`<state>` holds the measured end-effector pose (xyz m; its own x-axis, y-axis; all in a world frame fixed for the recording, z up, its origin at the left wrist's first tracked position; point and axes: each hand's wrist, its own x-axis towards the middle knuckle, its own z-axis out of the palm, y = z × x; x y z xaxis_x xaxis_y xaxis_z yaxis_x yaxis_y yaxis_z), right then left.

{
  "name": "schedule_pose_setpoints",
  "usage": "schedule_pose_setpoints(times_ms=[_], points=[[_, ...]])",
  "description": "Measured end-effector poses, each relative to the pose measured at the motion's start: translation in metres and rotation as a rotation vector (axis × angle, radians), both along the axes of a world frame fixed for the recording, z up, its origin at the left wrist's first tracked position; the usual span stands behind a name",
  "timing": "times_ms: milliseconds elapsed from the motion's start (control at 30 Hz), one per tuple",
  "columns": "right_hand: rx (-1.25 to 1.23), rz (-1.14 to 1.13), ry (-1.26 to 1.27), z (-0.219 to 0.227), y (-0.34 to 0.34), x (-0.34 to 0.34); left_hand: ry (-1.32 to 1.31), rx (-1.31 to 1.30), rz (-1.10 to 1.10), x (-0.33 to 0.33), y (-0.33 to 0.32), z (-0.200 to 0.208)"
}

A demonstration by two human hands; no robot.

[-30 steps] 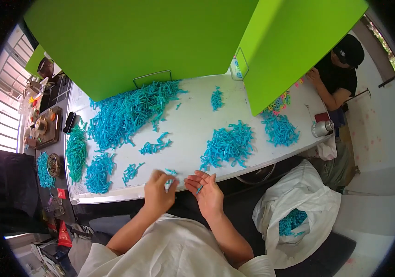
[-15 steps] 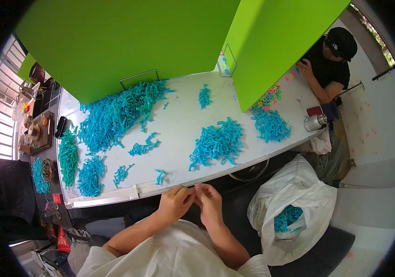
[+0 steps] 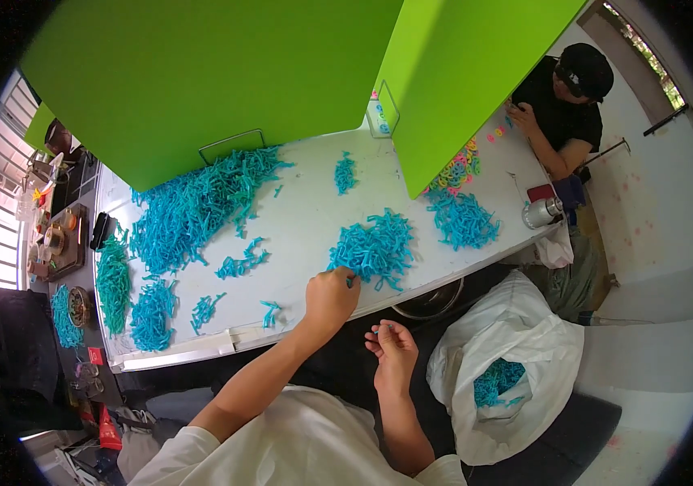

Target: Assembling small plastic toy components by hand at an industrial workbench.

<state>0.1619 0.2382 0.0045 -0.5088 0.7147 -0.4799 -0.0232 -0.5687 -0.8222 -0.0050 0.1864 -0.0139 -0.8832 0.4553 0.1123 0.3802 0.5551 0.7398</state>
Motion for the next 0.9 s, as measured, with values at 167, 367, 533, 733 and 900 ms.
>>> schedule_pose_setpoints(times_ms=[167, 367, 533, 733, 900], points=[[0.019, 0.036, -0.017, -0.001, -0.007, -0.003, 0.052, 0.101, 0.014, -0.002, -0.026, 0.020], [0.151, 0.212, -0.050, 0.002, -0.016, -0.019, -0.035, 0.195, -0.018, -0.009, -0.089, 0.035], [0.347, 0.369, -0.005, 0.006, -0.026, -0.039, -0.078, 0.137, -0.050, -0.013, -0.130, 0.053], [1.020, 0.596, 0.110, 0.053, -0.034, -0.085, -0.068, 0.106, -0.229, -0.009, -0.164, 0.069], [0.617, 0.678, 0.043, 0.033, -0.058, -0.074, -0.543, 0.263, -0.168, -0.003, -0.180, 0.068]])
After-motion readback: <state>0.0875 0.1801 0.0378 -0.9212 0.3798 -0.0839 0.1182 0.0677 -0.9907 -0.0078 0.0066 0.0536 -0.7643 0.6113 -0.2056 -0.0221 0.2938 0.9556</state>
